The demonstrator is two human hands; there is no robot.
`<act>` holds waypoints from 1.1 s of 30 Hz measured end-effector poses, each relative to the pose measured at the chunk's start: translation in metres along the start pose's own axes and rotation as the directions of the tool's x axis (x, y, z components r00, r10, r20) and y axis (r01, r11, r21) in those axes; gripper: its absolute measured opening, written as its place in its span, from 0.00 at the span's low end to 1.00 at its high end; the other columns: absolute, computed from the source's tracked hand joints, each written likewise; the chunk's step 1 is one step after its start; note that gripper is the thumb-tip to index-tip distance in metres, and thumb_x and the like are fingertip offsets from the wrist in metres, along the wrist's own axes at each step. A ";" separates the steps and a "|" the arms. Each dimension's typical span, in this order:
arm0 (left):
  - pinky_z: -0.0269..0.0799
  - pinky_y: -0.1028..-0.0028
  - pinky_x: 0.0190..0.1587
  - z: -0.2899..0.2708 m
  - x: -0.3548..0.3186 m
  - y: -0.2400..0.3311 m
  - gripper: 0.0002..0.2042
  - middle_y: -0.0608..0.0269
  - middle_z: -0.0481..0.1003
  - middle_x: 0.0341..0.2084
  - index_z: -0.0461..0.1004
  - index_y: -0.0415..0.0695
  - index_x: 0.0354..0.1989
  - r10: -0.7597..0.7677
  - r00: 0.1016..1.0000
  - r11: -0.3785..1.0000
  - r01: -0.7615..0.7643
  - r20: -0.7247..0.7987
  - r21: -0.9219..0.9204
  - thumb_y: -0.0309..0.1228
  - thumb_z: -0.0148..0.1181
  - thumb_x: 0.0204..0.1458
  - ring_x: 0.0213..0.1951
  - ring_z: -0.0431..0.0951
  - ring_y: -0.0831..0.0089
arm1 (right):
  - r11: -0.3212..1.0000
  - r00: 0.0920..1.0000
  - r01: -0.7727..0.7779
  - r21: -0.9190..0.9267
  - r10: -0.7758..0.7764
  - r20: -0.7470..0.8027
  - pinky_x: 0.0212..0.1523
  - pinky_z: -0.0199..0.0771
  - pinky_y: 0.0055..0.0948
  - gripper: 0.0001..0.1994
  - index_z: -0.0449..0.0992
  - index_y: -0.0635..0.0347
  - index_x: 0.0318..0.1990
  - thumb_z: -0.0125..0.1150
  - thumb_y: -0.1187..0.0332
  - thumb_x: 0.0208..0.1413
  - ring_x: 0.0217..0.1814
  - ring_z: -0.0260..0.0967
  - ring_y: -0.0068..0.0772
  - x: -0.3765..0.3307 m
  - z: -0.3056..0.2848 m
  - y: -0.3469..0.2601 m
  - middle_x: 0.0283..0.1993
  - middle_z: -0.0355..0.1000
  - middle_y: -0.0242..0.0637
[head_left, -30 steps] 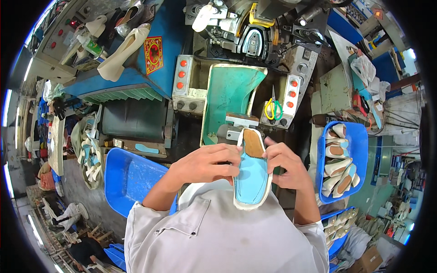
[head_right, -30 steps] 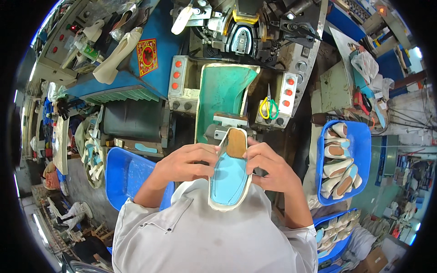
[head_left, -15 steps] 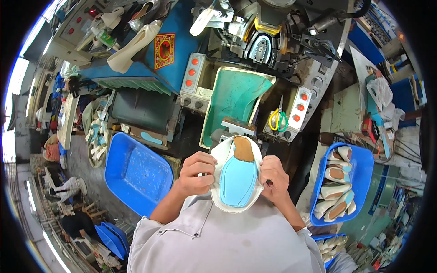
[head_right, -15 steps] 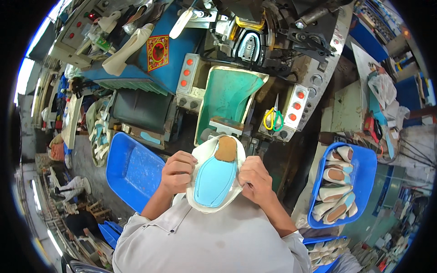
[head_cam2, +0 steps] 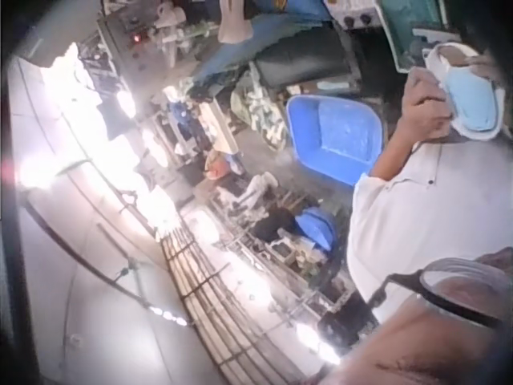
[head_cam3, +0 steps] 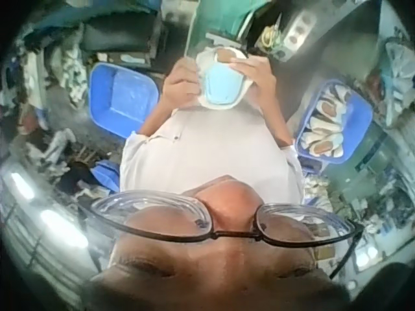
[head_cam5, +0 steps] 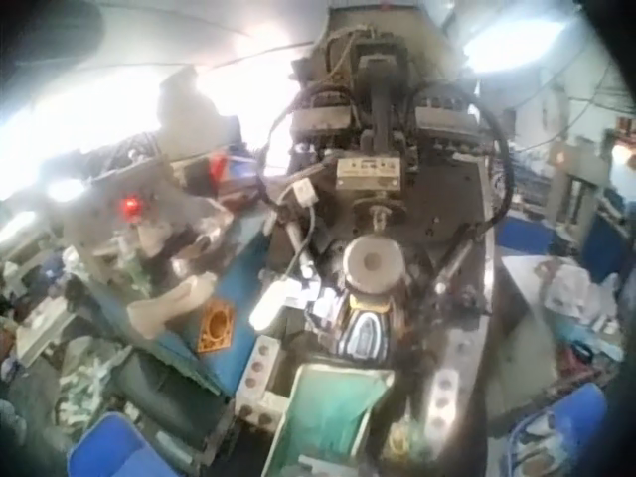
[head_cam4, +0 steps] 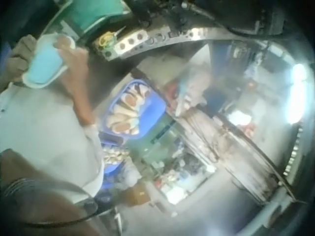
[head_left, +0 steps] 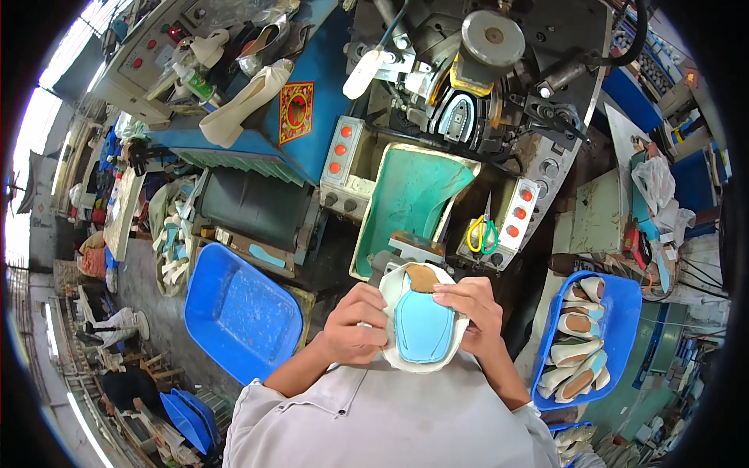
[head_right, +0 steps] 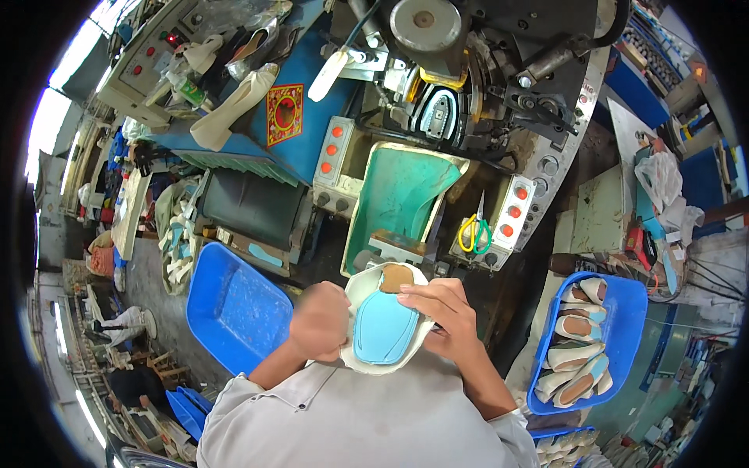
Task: The person shapes shoe uppers onto lasts using a lasting machine, smoothes the toe caps and soles by hand, and places the assembled shoes into plastic bins.
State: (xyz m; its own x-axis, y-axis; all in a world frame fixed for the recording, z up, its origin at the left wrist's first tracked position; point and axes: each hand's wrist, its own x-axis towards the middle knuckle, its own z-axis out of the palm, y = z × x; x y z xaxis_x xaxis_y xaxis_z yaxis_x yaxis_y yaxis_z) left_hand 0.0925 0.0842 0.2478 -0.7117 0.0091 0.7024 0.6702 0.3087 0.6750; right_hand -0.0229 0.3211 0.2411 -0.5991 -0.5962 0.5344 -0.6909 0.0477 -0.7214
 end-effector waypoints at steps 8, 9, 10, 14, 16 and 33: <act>0.74 0.61 0.45 -0.026 0.026 -0.011 0.19 0.60 0.74 0.41 0.80 0.47 0.43 -0.120 0.992 0.982 0.125 0.041 -0.144 0.24 0.80 0.42 0.44 0.78 0.59 | 0.993 0.992 -0.115 -0.038 0.112 -0.061 0.49 0.75 0.34 0.22 0.87 0.58 0.48 0.76 0.72 0.39 0.45 0.75 0.39 0.016 0.011 -0.015 0.51 0.85 0.37; 0.74 0.61 0.45 -0.030 0.031 -0.013 0.20 0.61 0.75 0.42 0.81 0.46 0.44 -0.087 0.993 0.980 0.099 0.079 -0.171 0.26 0.82 0.42 0.44 0.78 0.60 | 0.989 0.989 -0.141 -0.055 0.138 -0.054 0.49 0.75 0.34 0.23 0.87 0.59 0.48 0.76 0.72 0.39 0.45 0.75 0.39 0.017 0.014 -0.018 0.50 0.85 0.37; 0.76 0.63 0.45 -0.029 0.034 -0.015 0.19 0.60 0.77 0.41 0.83 0.45 0.46 0.008 0.998 0.987 0.003 0.069 -0.161 0.24 0.81 0.44 0.43 0.79 0.61 | 0.985 0.985 -0.159 -0.060 0.154 -0.074 0.48 0.75 0.34 0.23 0.87 0.59 0.49 0.76 0.73 0.38 0.44 0.74 0.38 0.017 0.017 -0.021 0.50 0.85 0.37; 0.82 0.59 0.50 -0.041 0.033 -0.024 0.16 0.60 0.80 0.39 0.84 0.43 0.43 0.001 1.000 0.974 -0.004 -0.011 -0.227 0.24 0.81 0.46 0.40 0.81 0.62 | 0.976 0.981 -0.168 -0.136 0.151 -0.125 0.46 0.74 0.34 0.23 0.87 0.59 0.48 0.78 0.70 0.39 0.43 0.74 0.38 0.020 0.026 -0.030 0.49 0.85 0.39; 0.83 0.58 0.50 -0.046 0.032 -0.032 0.15 0.60 0.80 0.38 0.83 0.42 0.42 0.001 1.000 0.957 -0.005 -0.014 -0.292 0.23 0.80 0.46 0.40 0.82 0.63 | 0.969 0.975 -0.186 -0.161 0.162 -0.151 0.46 0.74 0.34 0.23 0.87 0.59 0.48 0.78 0.70 0.39 0.43 0.74 0.38 0.018 0.034 -0.034 0.49 0.85 0.39; 0.75 0.58 0.61 -0.038 0.040 -0.061 0.35 0.58 0.77 0.53 0.76 0.45 0.58 -0.113 0.993 0.985 0.115 0.024 -0.132 0.31 0.87 0.38 0.54 0.79 0.58 | 0.986 0.955 -0.165 0.036 0.169 -0.243 0.71 0.71 0.55 0.19 0.87 0.59 0.43 0.82 0.72 0.39 0.53 0.79 0.42 0.011 0.043 -0.013 0.46 0.84 0.39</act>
State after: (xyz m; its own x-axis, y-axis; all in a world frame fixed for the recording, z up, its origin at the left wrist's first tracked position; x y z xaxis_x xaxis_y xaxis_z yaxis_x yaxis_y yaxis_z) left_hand 0.0311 0.0295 0.2432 -0.7876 -0.0030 0.6161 0.6057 0.1793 0.7752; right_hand -0.0030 0.2789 0.2377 -0.7872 -0.3667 0.4959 -0.5678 0.1169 -0.8149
